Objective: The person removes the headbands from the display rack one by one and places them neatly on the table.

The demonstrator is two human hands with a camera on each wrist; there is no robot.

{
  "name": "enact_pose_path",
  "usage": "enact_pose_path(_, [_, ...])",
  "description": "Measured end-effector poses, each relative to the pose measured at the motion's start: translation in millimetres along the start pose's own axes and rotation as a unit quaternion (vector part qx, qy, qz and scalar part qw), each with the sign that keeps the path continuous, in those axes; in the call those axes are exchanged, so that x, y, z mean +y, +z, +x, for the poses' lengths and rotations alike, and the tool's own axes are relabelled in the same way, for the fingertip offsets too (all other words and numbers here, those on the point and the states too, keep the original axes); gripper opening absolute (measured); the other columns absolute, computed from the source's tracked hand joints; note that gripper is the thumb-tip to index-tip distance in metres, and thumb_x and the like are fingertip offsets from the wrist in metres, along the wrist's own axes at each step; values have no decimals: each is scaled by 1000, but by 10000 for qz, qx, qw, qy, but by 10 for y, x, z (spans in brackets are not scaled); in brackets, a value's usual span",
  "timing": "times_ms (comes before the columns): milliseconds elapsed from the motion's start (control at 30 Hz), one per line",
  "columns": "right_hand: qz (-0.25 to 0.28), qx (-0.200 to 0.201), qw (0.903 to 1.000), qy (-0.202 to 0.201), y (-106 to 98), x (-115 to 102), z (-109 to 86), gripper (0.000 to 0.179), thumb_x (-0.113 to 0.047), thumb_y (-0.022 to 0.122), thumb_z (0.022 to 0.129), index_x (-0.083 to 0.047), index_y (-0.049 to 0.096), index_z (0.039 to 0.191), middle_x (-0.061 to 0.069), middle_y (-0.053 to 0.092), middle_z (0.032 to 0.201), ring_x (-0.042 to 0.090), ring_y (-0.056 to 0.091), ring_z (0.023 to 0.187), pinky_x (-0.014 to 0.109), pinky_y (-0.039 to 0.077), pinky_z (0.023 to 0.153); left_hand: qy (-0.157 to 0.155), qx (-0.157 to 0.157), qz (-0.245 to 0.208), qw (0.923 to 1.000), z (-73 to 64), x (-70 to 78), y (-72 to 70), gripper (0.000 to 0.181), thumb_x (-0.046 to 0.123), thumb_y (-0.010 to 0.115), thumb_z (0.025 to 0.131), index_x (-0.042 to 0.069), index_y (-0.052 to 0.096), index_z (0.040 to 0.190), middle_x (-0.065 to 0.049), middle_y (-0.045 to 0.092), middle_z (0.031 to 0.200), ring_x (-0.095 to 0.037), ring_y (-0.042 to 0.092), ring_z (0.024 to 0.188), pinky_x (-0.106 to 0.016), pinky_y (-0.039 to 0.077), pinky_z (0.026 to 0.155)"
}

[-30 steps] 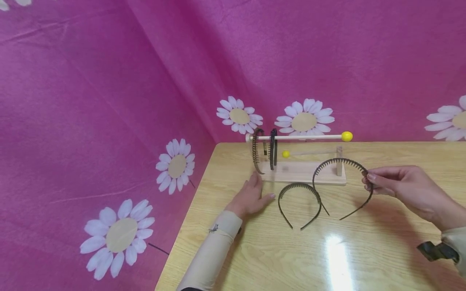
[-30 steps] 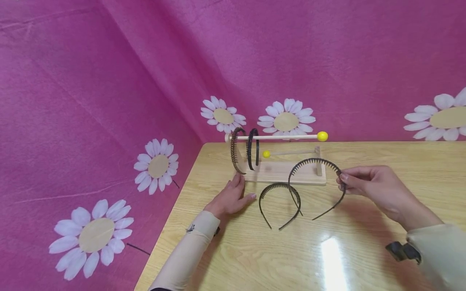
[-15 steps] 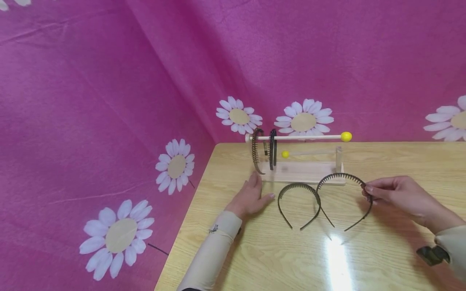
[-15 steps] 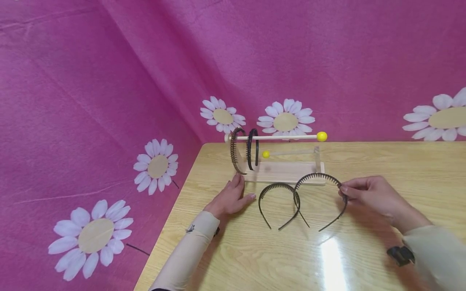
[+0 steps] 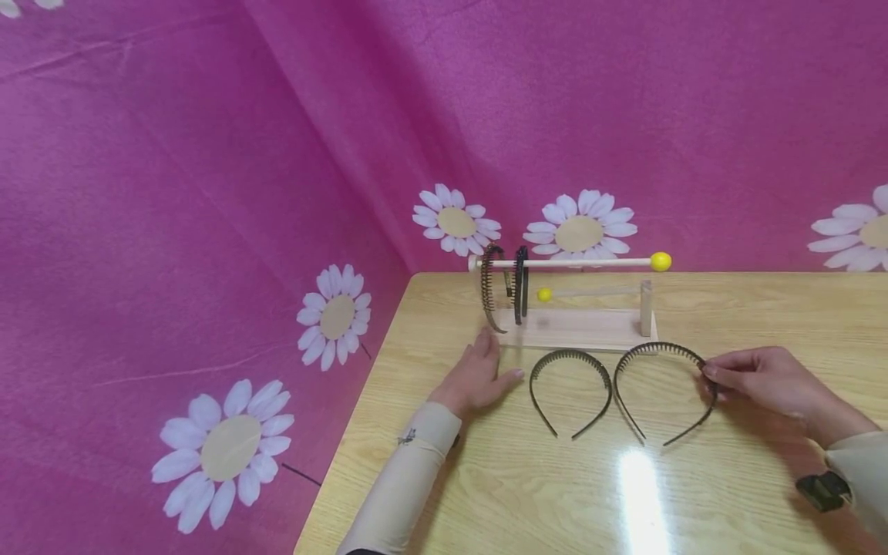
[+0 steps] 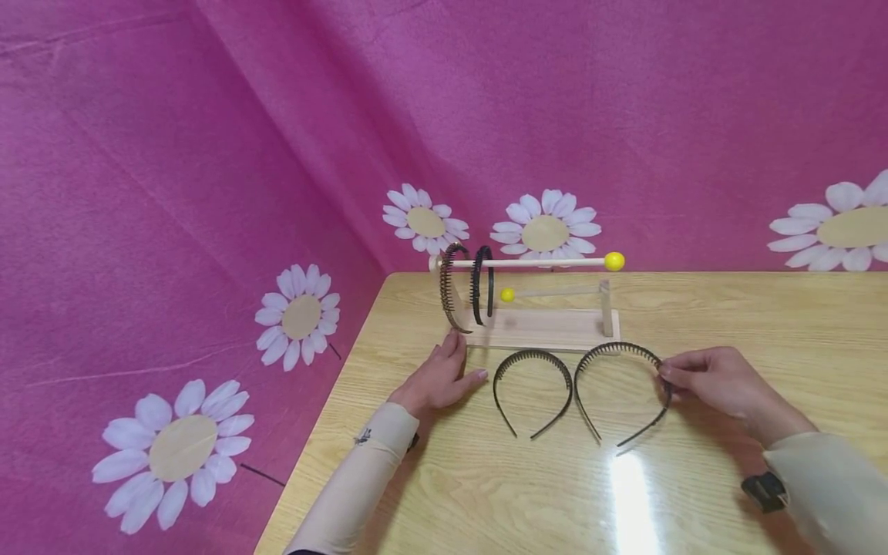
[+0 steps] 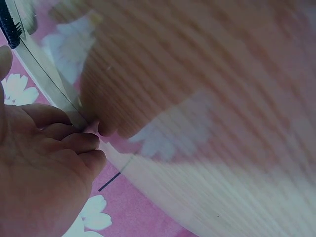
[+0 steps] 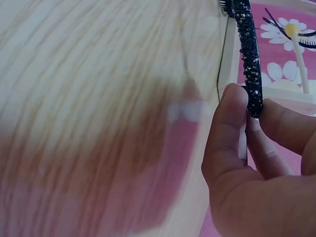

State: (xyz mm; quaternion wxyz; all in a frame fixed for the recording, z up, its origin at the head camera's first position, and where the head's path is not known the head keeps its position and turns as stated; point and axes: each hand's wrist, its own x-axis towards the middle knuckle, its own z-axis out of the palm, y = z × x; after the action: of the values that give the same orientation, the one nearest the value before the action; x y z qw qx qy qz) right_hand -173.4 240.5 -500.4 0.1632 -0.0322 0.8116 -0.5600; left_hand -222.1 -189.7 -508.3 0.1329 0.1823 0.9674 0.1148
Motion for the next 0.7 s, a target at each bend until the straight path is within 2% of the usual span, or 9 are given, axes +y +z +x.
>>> enact_pose_path(133, [-146,26,9999,61,12,31,-2,31,-11,59,102,18,67,112,5,75,86,5,65,73,19,55,68,5,-19,51,10000,2,3,2,96,69,32,99,0,4,159,-20,-4,166,-42,14,149,-41,16,121])
enact_pose_path(300, [-147,-22,9999,58,39,52,9,30,-6,57,101,22,64,112,11,74,91,3,66,75,22,58,68,-40,-12,55,10000,2,12,-13,95,69,34,99,1,4,160,-21,-2,166,-44,16,148,-42,18,121])
enact_pose_path(467, [-631,59,9980,23,65,57,14,28,-7,59,100,19,67,108,13,75,90,3,66,75,21,57,67,-30,2,46,10000,5,9,-10,95,67,35,100,0,2,159,-20,-3,166,-43,16,148,-42,18,121])
enact_pose_path(700, [-1419,203,9896,147,72,30,22,30,-19,62,100,9,74,102,7,74,88,7,62,75,21,50,64,-21,21,-22,10000,0,1,2,96,67,36,100,0,2,159,-20,-5,166,-43,14,148,-42,16,121])
